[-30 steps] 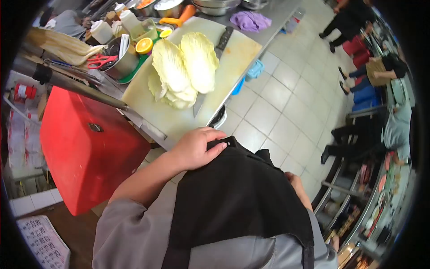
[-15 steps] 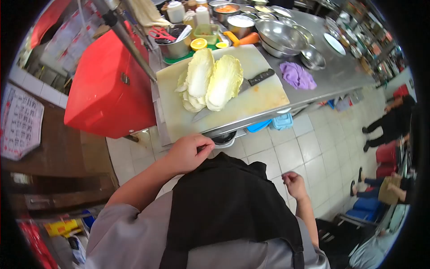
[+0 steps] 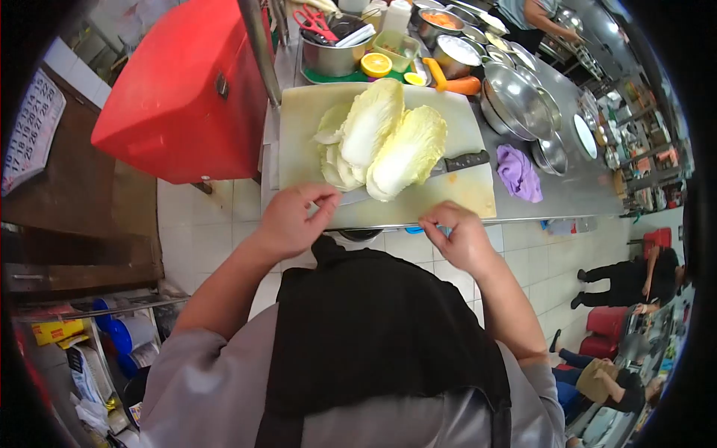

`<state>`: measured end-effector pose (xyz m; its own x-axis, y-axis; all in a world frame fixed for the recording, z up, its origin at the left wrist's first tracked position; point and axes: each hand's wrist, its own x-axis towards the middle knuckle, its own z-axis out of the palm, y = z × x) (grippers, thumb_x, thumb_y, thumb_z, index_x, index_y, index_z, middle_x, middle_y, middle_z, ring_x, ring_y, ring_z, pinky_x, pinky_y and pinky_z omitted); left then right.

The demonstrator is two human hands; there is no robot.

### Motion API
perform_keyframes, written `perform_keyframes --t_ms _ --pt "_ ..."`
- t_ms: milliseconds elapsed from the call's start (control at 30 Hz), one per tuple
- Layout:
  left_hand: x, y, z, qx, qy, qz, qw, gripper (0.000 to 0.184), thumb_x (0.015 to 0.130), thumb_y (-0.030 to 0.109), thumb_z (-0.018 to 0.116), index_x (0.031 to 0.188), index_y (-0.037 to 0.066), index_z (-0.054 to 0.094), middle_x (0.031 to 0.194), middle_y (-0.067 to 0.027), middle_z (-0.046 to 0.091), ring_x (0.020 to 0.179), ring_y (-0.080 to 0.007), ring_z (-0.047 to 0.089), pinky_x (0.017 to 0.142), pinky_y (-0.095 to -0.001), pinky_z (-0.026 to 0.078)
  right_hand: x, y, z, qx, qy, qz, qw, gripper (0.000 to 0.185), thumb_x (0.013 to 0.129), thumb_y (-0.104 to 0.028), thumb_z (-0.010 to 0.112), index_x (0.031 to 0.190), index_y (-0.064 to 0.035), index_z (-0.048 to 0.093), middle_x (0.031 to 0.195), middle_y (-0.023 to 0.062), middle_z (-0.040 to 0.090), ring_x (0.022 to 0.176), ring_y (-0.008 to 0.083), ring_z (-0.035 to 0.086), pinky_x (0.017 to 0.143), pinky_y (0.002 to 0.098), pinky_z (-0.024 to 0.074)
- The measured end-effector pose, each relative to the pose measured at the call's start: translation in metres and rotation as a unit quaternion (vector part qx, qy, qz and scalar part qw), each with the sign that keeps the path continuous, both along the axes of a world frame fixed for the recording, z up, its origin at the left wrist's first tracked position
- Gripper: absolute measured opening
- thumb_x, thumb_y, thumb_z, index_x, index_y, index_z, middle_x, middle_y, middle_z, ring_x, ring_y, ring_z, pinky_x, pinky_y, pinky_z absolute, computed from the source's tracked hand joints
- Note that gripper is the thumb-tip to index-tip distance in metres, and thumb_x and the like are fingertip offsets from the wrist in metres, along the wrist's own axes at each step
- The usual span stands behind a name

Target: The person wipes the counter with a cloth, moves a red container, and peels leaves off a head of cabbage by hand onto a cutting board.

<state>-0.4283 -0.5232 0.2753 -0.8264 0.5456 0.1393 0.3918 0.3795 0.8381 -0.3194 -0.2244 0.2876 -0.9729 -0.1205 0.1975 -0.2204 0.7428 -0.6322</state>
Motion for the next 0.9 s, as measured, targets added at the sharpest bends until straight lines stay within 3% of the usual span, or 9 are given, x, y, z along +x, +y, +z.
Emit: perform_keyframes --t_ms 133,233,367,500,600,700,733,833,900 --pt "-0.035 -0.025 -0.008 0.017 0.04 0.049 0.998 0.015 0.095 0.012 0.062 0.105 0.003 0.07 0.094 -0.009 0.072 0.082 -0.0169 0.066 0.074 -0.0292 0.051 -0.072 -0.028 0.014 0.088 0.101 0.057 0.989 0.021 0.081 -0.003 0.071 0.101 -0.0078 0.07 0.104 0.0132 0.066 0.092 0.032 0.066 0.078 0.0389 0.0545" --pt "-0.044 -0.033 0.004 0.075 0.026 0.085 0.993 0.014 0.097 0.009 0.06 0.104 0.002 0.069 0.094 -0.0073 0.071 0.083 -0.014 0.065 0.075 -0.0274 0.05 -0.118 -0.052 0.02 0.163 0.146 0.1 0.971 0.031 0.08 -0.006 0.068 0.11 -0.0125 0.07 0.123 0.0121 0.06 0.112 0.0318 0.06 0.093 0.0405 0.0508" --pt "-0.048 -0.042 0.003 0.099 0.033 0.111 0.988 0.015 0.098 0.009 0.058 0.106 0.0 0.068 0.096 -0.0056 0.071 0.085 -0.0103 0.063 0.077 -0.026 0.049 -0.164 -0.061 0.003 0.285 0.137 0.22 0.923 0.029 0.083 -0.014 0.062 0.11 -0.0176 0.071 0.131 0.0112 0.057 0.129 0.0311 0.049 0.107 0.0445 0.0407" --pt "-0.039 -0.056 -0.008 0.1 -0.006 0.148 0.984 0.017 0.099 0.01 0.058 0.11 0.0 0.066 0.098 -0.0038 0.07 0.089 -0.0087 0.062 0.081 -0.025 0.049 -0.179 -0.059 0.007 0.292 0.147 0.266 0.907 0.013 0.081 -0.016 0.064 0.092 -0.0146 0.072 0.127 0.0092 0.06 0.129 0.0312 0.048 0.107 0.0449 0.0401" --pt "-0.037 -0.059 -0.004 0.107 -0.029 0.163 0.98 0.018 0.1 0.012 0.058 0.11 0.0 0.066 0.097 -0.0033 0.07 0.091 -0.0089 0.063 0.084 -0.0244 0.049 -0.182 -0.049 0.025 0.32 0.184 0.293 0.882 0.009 0.081 -0.014 0.065 0.089 -0.012 0.071 0.117 0.0076 0.065 0.123 0.0313 0.053 0.104 0.045 0.0432" --pt "-0.043 -0.062 -0.002 0.115 -0.051 0.15 0.981 0.021 0.1 0.012 0.058 0.117 0.0 0.063 0.105 -0.0053 0.068 0.098 -0.0105 0.062 0.089 -0.0256 0.048 -0.186 -0.038 0.042 0.246 0.248 0.25 0.903 0.009 0.08 -0.01 0.066 0.088 -0.0091 0.068 0.109 0.0065 0.068 0.115 0.0316 0.058 0.1 0.0438 0.0464" --pt "-0.045 -0.061 -0.002 0.119 -0.063 0.142 0.981 0.023 0.1 0.012 0.058 0.12 0.0 0.062 0.109 -0.0063 0.068 0.101 -0.0112 0.062 0.09 -0.0262 0.047 -0.187 -0.036 0.056 0.209 0.283 0.248 0.903 0.011 0.079 -0.005 0.068 0.09 -0.0069 0.067 0.104 0.0076 0.07 0.104 0.0321 0.064 0.094 0.042 0.0506" --pt "-0.058 -0.03 0.003 0.285 0.007 0.113 0.952 0.038 0.095 0.012 0.065 0.131 0.002 0.056 0.122 -0.0091 0.063 0.105 -0.0128 0.06 0.088 -0.0274 0.048 -0.181 -0.041 0.096 0.094 0.278 0.146 0.945 0.01 0.083 -0.004 0.069 0.093 -0.005 0.066 0.094 0.0096 0.071 0.089 0.0319 0.069 0.08 0.04 0.0548" --pt "-0.062 -0.009 0.033 0.24 0.115 0.084 0.96 0.046 0.094 0.013 0.066 0.137 0.003 0.051 0.134 -0.0109 0.057 0.115 -0.0159 0.058 0.094 -0.0295 0.046 -0.181 -0.045 0.107 0.024 0.272 0.145 0.951 0.009 0.085 -0.008 0.069 0.093 -0.0057 0.065 0.086 0.0104 0.07 0.08 0.0334 0.069 0.07 0.0396 0.055"
